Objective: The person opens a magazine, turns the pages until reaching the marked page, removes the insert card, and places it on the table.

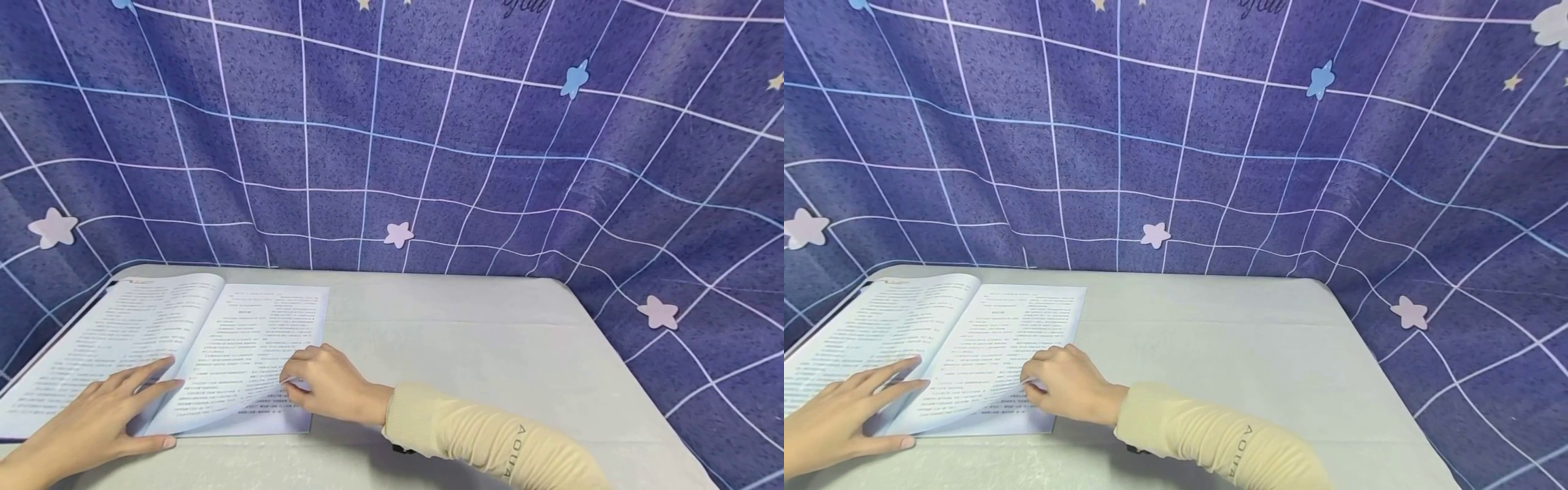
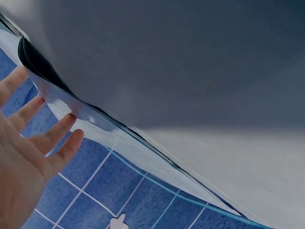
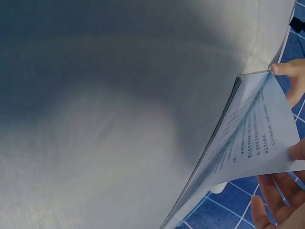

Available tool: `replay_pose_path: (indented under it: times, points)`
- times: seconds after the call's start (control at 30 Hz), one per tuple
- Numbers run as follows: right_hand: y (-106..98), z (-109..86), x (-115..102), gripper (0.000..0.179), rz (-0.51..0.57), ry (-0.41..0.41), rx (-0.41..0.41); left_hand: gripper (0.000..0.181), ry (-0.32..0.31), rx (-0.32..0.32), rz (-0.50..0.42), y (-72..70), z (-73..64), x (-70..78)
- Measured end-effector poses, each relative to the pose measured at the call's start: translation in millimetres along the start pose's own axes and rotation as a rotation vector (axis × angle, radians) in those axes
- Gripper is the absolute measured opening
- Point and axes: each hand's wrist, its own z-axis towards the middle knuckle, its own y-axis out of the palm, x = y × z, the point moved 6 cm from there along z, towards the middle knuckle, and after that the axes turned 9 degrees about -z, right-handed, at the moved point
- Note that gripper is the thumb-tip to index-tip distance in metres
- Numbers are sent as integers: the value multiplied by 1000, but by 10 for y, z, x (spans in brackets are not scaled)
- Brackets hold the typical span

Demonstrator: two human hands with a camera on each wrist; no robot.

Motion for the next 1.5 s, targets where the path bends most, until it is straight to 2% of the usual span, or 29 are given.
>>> replay_pose_path:
  times: [0.3, 0.63, 0.77, 1.07, 1.33, 1.5]
  points:
    - [-3, 2, 2, 6, -10, 11, 15, 72, -1, 0, -10, 4, 10, -14]
    - [-18, -22, -4, 4, -20, 18, 32, 63, -26, -28, -9, 19, 6, -34]
    - [-23, -33, -7, 6, -14, 17, 37, 60, -50, -61, -6, 33, 18, -36]
    - [-29, -58, 10, 23, 1, 54, 25, 56, -66, -88, -11, 42, 20, -36]
    - [-72, -75, 49, 36, 8, 98, 45, 53, -48, -75, -39, 42, 12, -66]
    - [-110, -88, 64, 41, 1, 91, 87, 53, -20, -46, -56, 31, -1, -72]
